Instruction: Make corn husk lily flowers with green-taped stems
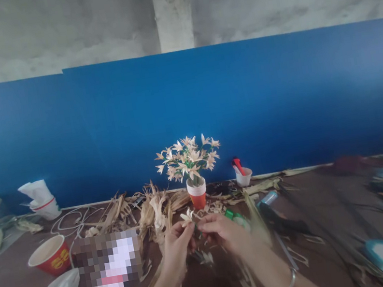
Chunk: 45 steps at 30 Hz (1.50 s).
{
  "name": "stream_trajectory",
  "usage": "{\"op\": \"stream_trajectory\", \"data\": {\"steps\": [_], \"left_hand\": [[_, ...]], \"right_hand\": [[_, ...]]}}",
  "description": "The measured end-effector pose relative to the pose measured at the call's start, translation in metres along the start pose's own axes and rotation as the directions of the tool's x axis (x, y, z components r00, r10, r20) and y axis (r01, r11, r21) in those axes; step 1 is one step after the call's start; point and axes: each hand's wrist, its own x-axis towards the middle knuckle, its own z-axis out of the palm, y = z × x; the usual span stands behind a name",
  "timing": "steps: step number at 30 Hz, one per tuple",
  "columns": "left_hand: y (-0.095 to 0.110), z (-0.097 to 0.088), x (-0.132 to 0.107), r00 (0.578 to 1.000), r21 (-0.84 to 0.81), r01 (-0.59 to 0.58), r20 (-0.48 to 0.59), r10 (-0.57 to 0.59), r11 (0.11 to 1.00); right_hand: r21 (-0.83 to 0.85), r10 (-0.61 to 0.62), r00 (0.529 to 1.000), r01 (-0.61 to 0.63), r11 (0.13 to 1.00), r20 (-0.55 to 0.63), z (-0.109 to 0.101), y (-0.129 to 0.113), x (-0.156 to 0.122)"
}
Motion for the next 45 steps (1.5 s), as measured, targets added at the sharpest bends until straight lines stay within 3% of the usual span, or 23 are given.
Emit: {"op": "stream_trajectory", "data": {"steps": [5, 15, 20, 26, 29, 31, 35, 37, 39, 42, 45], "left_hand": [[0.002, 0.003, -0.002, 0.998, 0.014, -0.051, -0.034, 0.052, 0.999], [0.002, 0.001, -0.002, 0.998, 0.029, -0.064, 0.021, 0.063, 0.998], [-0.001, 0.001, -0.003, 1.0, -0.005, -0.027, 0.013, 0.028, 1.0], [0.002, 0.003, -0.004, 0.999, -0.157, 0.054, 0.006, -0.054, 0.986], [0.004, 0.007, -0.007, 0.997, -0.203, 0.066, -0.018, -0.072, 0.977], [0.005, 0.01, -0.009, 0.995, -0.241, 0.073, -0.044, -0.086, 0.968], [0.009, 0.016, -0.016, 0.988, -0.291, 0.096, -0.092, -0.127, 0.952], [0.011, 0.017, -0.017, 0.982, -0.297, 0.111, -0.111, -0.15, 0.948], [0.01, 0.016, -0.017, 0.981, -0.285, 0.111, -0.124, -0.152, 0.952], [0.008, 0.014, -0.014, 0.986, -0.236, 0.073, -0.128, -0.106, 0.969], [0.005, 0.01, -0.011, 0.988, -0.204, 0.03, -0.142, -0.06, 0.978]], "right_hand": [[-0.012, -0.014, 0.999, 0.014, 1.0, -0.029, 0.002, -0.006, -0.005], [0.167, 0.119, 0.986, -0.137, 0.976, 0.114, -0.003, 0.006, 0.002], [0.164, 0.034, 0.999, -0.041, 0.986, 0.041, 0.004, 0.0, -0.003], [-0.041, -0.148, 0.981, 0.143, 0.989, -0.128, 0.017, -0.003, -0.01], [-0.249, -0.314, 0.93, 0.264, 0.932, -0.191, 0.021, 0.001, -0.01], [-0.438, -0.466, 0.861, 0.345, 0.83, -0.204, 0.023, 0.003, -0.011], [-0.731, -0.741, 0.668, 0.472, 0.494, -0.07, 0.025, 0.009, -0.014], [-0.803, -0.814, 0.578, 0.507, 0.312, 0.049, 0.025, 0.013, -0.015], [-0.844, -0.842, 0.523, 0.506, 0.178, 0.136, 0.023, 0.017, -0.014], [-0.859, -0.845, 0.504, 0.499, 0.119, 0.176, 0.023, 0.019, -0.012], [-0.825, -0.828, 0.548, 0.519, 0.223, 0.121, 0.024, 0.015, -0.013]]}}
